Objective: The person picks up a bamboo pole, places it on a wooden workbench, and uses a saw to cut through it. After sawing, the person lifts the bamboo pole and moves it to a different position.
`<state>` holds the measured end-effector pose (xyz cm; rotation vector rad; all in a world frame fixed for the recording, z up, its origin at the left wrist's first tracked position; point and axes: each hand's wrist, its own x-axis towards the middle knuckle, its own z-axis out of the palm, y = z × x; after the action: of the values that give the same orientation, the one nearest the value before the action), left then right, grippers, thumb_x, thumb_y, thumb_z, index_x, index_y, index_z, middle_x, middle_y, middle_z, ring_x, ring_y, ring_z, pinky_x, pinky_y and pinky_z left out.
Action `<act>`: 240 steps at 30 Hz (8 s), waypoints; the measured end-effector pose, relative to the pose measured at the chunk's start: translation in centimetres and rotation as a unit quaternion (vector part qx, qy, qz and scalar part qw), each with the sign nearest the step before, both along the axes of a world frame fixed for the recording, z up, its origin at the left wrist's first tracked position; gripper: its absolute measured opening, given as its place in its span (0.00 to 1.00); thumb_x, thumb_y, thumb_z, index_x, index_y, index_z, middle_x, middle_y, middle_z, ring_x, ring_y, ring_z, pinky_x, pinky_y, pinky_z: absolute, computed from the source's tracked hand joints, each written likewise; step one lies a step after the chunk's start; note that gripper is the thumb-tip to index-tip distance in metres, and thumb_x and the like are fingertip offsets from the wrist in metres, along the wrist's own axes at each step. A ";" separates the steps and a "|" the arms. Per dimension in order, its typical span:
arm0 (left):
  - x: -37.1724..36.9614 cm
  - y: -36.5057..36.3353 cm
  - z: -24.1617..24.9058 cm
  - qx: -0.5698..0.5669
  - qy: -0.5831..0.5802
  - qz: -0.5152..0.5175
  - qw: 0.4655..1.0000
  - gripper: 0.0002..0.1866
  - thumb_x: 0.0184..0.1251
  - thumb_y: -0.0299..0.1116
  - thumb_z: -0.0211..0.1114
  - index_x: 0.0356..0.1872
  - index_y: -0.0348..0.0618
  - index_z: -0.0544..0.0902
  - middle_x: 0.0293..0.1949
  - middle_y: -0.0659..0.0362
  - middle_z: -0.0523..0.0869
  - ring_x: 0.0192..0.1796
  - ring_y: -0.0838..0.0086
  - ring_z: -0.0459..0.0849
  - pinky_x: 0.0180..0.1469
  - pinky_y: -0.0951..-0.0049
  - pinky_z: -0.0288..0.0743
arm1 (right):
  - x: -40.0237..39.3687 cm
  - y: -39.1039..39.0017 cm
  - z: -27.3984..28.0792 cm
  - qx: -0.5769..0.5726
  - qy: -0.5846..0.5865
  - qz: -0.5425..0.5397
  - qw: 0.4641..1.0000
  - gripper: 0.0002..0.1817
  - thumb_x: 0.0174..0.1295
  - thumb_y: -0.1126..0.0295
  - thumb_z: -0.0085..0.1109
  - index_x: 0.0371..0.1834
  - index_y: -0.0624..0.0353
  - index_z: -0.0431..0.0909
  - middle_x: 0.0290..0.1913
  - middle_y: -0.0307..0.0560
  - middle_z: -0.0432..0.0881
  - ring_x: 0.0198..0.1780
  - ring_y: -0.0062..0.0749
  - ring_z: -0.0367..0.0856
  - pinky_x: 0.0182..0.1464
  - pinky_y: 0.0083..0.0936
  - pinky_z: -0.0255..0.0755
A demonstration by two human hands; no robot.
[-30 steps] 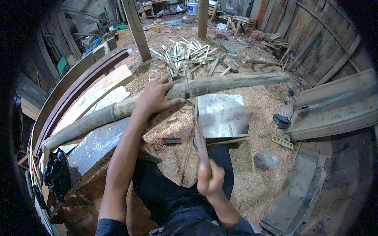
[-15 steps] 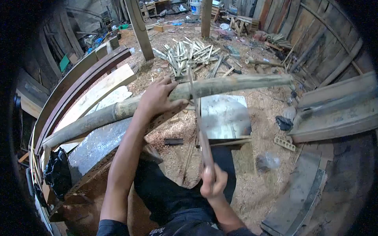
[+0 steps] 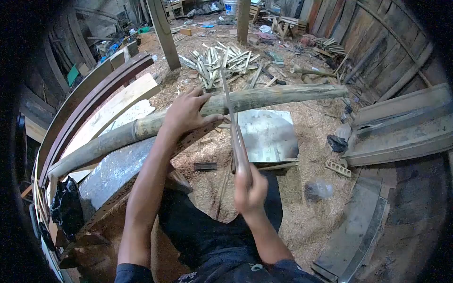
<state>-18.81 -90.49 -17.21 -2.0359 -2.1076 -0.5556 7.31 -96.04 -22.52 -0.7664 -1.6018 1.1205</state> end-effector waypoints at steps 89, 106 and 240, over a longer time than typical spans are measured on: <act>0.2 -0.2 1.1 -0.073 -0.009 -0.014 0.997 0.46 0.61 0.69 0.64 0.62 0.32 0.79 0.57 0.42 0.80 0.65 0.52 0.77 0.69 0.54 0.72 | -0.4 1.4 2.4 -0.051 -0.019 -0.007 0.998 0.27 0.77 0.50 0.50 0.27 0.62 0.76 0.18 0.36 0.70 0.22 0.19 0.67 0.25 0.25 0.60; 0.1 -0.1 0.4 -0.040 0.007 -0.003 0.999 0.42 0.59 0.67 0.67 0.59 0.35 0.82 0.59 0.47 0.81 0.65 0.55 0.77 0.70 0.54 0.69 | -2.4 3.7 2.9 -0.051 -0.015 0.011 0.999 0.27 0.77 0.50 0.49 0.27 0.63 0.74 0.18 0.36 0.69 0.22 0.19 0.66 0.25 0.27 0.59; 1.0 2.2 -1.0 -0.012 -0.050 0.311 0.949 0.28 0.73 0.45 0.53 0.64 0.33 0.77 0.66 0.39 0.76 0.70 0.51 0.73 0.71 0.49 0.63 | -4.1 4.9 5.5 -0.255 -0.028 0.050 0.965 0.26 0.76 0.60 0.48 0.16 0.58 0.64 0.17 0.34 0.66 0.20 0.19 0.63 0.25 0.26 0.55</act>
<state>-17.86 -88.26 -18.22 -1.2438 -2.6355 -0.5266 3.16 -91.09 -17.02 -1.0647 -1.4209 1.6288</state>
